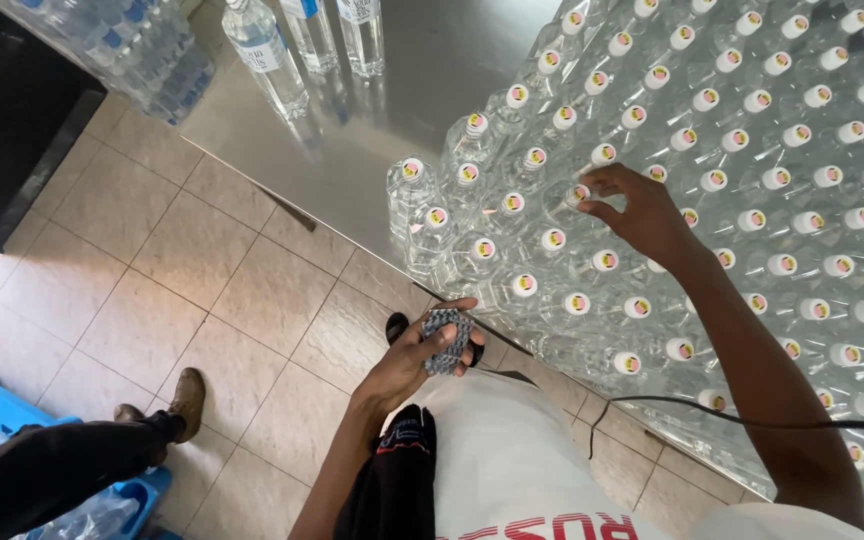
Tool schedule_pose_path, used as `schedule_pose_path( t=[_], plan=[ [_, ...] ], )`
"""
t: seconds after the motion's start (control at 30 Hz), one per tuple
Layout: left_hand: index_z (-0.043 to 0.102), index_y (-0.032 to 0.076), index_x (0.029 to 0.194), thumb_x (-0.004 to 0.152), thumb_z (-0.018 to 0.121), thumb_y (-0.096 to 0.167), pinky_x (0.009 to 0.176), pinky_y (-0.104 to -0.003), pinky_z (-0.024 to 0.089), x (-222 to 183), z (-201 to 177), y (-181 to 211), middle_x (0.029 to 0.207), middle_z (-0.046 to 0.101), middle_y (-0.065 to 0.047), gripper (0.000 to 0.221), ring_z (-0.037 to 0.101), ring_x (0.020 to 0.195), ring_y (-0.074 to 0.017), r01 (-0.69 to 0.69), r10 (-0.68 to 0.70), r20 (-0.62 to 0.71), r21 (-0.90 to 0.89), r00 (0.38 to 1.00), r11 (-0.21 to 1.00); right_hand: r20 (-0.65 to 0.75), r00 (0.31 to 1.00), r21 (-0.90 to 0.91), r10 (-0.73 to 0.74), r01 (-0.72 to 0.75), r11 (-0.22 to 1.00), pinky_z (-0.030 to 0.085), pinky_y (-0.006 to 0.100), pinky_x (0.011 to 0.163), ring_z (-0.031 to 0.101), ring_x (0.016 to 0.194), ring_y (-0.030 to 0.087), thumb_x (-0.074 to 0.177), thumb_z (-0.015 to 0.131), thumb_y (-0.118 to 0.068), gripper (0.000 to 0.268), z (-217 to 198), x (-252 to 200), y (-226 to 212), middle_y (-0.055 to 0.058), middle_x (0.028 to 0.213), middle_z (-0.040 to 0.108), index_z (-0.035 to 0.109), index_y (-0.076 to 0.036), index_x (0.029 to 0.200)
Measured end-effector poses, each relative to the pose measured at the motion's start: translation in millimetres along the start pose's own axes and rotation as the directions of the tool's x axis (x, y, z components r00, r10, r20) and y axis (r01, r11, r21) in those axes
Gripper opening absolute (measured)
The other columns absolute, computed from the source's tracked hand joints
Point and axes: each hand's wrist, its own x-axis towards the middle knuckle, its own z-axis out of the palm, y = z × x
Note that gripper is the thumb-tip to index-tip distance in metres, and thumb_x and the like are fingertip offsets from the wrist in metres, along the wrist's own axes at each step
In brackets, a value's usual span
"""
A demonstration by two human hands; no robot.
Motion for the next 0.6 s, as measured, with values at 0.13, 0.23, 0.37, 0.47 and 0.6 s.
schedule_pose_path(
  t=[0.13,0.23,0.37,0.47,0.6],
  plan=[
    [0.041,0.001,0.165,0.112,0.060,0.025,0.076,-0.034,0.066,4,6,-18,0.123,0.069,-0.023,0.061,0.075,0.096,-0.0227,-0.019,0.019,-0.019,-0.027,1.000,0.999,0.028,0.999,-0.018,-0.040,0.041,0.999,0.057,0.060,0.103,0.071,0.119,0.048,0.104,0.081,-0.016,0.048,-3,4,17,0.028,0.126,0.073,0.065,-0.004,0.148],
    [0.041,0.003,0.166,0.112,0.061,0.026,0.076,-0.034,0.066,7,13,-32,0.124,0.070,-0.023,0.062,0.075,0.097,-0.0228,-0.035,0.033,-0.040,-0.042,0.999,0.999,0.051,0.987,-0.136,-0.153,0.159,0.978,0.059,0.055,0.096,0.074,0.115,0.043,0.108,0.078,-0.017,0.035,-3,9,25,0.019,0.125,0.076,0.073,-0.009,0.141],
    [0.041,0.003,0.166,0.113,0.059,0.026,0.077,-0.034,0.067,11,25,-46,0.123,0.069,-0.022,0.061,0.075,0.098,-0.0222,-0.031,0.030,-0.044,-0.041,0.999,0.999,0.145,0.974,-0.200,-0.175,0.202,0.959,0.060,0.058,0.092,0.074,0.111,0.045,0.107,0.077,-0.021,0.028,-2,18,29,0.018,0.124,0.076,0.074,-0.009,0.133],
    [0.040,0.002,0.167,0.113,0.058,0.024,0.076,-0.034,0.067,9,36,-49,0.122,0.069,-0.023,0.061,0.076,0.097,-0.0220,-0.047,0.045,-0.044,-0.042,0.998,0.998,0.189,0.973,-0.169,-0.135,0.168,0.971,0.060,0.057,0.093,0.074,0.113,0.047,0.105,0.079,-0.018,0.032,-5,19,25,0.021,0.122,0.075,0.071,-0.007,0.134],
    [0.039,0.001,0.167,0.112,0.059,0.023,0.075,-0.035,0.068,7,47,-43,0.120,0.070,-0.024,0.062,0.076,0.095,-0.0222,-0.051,0.049,-0.034,-0.074,0.998,0.996,0.121,0.990,0.087,-0.070,0.060,0.994,0.060,0.047,0.103,0.072,0.121,0.042,0.095,0.087,-0.007,0.041,2,18,40,0.023,0.120,0.076,0.072,-0.001,0.133]
  ],
)
